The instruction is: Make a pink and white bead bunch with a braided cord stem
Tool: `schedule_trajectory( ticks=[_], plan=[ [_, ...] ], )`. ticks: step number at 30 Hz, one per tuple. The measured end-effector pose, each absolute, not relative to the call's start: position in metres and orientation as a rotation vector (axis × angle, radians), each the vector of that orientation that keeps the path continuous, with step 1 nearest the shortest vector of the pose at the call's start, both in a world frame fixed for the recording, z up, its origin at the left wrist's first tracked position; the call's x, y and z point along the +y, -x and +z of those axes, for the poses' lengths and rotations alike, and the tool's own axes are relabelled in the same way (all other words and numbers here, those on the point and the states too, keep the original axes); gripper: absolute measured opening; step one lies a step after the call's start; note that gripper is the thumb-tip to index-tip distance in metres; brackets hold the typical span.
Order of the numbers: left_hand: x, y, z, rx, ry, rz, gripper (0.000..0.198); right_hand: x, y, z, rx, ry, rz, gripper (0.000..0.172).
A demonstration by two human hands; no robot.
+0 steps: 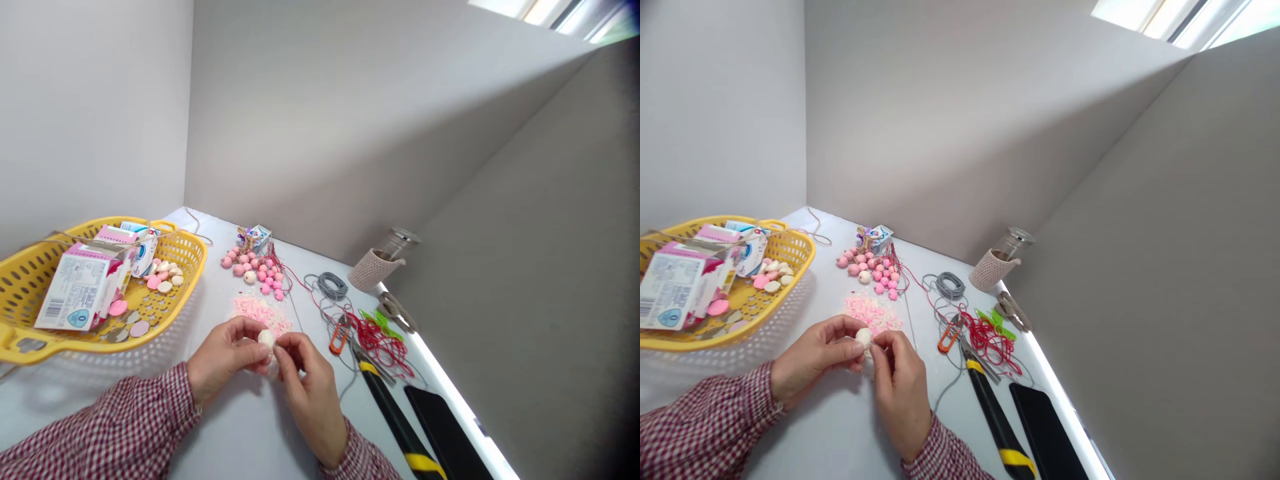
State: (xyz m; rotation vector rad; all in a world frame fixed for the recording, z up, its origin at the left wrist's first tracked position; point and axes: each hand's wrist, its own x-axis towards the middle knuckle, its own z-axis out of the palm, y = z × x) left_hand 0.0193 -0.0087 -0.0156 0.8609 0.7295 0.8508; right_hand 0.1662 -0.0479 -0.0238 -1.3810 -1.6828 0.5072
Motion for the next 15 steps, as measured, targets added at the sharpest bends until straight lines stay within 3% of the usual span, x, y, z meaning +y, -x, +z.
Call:
schedule_trajectory(
  ticks=[7, 15],
  plan=[
    [-0.0096, -0.0204, -0.0146, 0.766, -0.893, 0.827, 0.043, -0.0482, -0.1662, -0.0238, -1.689, 1.408, 0.494, 0.017],
    [-0.0083, -0.0215, -0.0110, 0.818, -0.955, 0.826, 0.041, -0.0469, -0.1657, -0.0250, -1.615, 1.408, 0.703, 0.017]
  ],
)
